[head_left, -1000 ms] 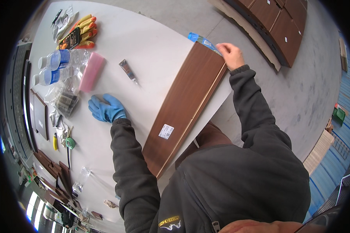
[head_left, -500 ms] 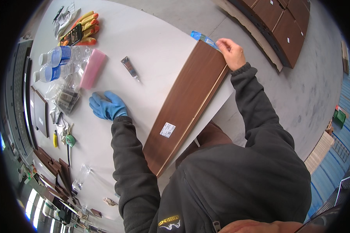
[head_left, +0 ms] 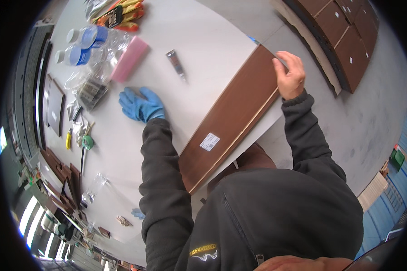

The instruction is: The person applies glue from a tube along the edge of a brown wooden panel. They briefly remove and wipe eyeglasses, then resume applying glue to the panel edge.

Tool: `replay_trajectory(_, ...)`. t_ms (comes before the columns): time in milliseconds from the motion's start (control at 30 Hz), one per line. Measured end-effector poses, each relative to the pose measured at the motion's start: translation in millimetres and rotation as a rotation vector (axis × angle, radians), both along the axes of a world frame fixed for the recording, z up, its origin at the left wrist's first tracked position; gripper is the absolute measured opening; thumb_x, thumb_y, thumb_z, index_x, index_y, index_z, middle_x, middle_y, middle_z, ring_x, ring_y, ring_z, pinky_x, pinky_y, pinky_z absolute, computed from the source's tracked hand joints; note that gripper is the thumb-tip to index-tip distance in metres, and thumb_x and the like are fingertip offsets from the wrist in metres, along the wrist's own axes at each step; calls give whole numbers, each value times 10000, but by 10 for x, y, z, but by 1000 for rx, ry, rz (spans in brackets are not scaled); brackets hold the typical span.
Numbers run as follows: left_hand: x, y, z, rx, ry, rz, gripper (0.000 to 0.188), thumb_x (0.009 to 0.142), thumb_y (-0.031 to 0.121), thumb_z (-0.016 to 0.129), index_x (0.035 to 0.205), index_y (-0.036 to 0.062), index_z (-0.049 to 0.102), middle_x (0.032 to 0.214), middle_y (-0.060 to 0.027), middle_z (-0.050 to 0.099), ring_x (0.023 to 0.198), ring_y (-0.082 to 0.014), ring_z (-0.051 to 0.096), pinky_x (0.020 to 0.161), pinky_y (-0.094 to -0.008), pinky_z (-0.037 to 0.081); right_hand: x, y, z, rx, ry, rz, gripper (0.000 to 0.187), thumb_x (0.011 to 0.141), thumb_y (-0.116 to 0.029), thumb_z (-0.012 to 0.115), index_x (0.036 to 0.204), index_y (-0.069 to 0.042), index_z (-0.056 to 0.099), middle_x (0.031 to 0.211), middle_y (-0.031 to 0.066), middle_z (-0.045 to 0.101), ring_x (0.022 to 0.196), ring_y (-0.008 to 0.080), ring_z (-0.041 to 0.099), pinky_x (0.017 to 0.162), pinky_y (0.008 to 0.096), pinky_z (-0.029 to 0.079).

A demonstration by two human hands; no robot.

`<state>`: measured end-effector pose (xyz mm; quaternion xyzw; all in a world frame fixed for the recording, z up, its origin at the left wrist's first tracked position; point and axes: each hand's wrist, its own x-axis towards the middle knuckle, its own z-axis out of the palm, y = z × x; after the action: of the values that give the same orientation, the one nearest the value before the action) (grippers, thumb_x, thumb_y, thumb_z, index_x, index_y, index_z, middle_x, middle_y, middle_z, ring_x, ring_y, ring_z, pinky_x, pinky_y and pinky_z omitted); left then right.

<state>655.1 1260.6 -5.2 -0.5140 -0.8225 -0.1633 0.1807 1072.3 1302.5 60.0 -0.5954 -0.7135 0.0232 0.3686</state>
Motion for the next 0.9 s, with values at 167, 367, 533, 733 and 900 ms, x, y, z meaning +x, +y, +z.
replay_trajectory(167, -10, -20, 3, -123, -271, 52, 639, 906, 393, 607, 1411, 9, 525, 1490, -217, 505, 1423, -428, 382, 1177, -594, 236, -1213, 67, 260, -301, 190, 193, 131, 875, -169, 741, 962, -71, 737, 948, 111, 737, 933, 306, 690, 806, 422, 550)
replay_trajectory(367, -13, -5, -10, -63, -158, 63, 582, 894, 378, 607, 1347, 16, 562, 1416, -219, 539, 1349, -409, 434, 1130, -562, 285, -2118, 354, -11, -636, 96, 210, 260, 889, -288, 742, 955, -38, 711, 961, 168, 738, 905, 377, 709, 798, 470, 555)
replay_trajectory(533, -13, -18, -43, -38, -161, 69, 572, 903, 370, 605, 1353, 20, 561, 1443, -226, 526, 1362, -419, 429, 1141, -573, 272, -2429, 463, -370, -724, -51, 172, 251, 875, -300, 727, 930, -56, 706, 991, 157, 696, 936, 380, 658, 782, 492, 515)
replay_trajectory(733, 4, -21, -62, -36, -157, 77, 605, 920, 375, 591, 1409, 25, 525, 1475, -240, 498, 1421, -440, 377, 1171, -592, 232, -2496, 439, -517, -790, 3, 114, 326, 859, -289, 743, 1048, -28, 691, 1045, 196, 702, 1008, 408, 658, 862, 493, 531)
replay_trajectory(900, -13, -29, -87, -71, -196, 94, 622, 922, 397, 592, 1430, 47, 514, 1498, -235, 486, 1435, -443, 367, 1185, -600, 213, -2175, 446, -186, -849, 407, 295, 412, 831, -253, 776, 1121, 32, 705, 893, 168, 742, 822, 276, 724, 779, 400, 572)
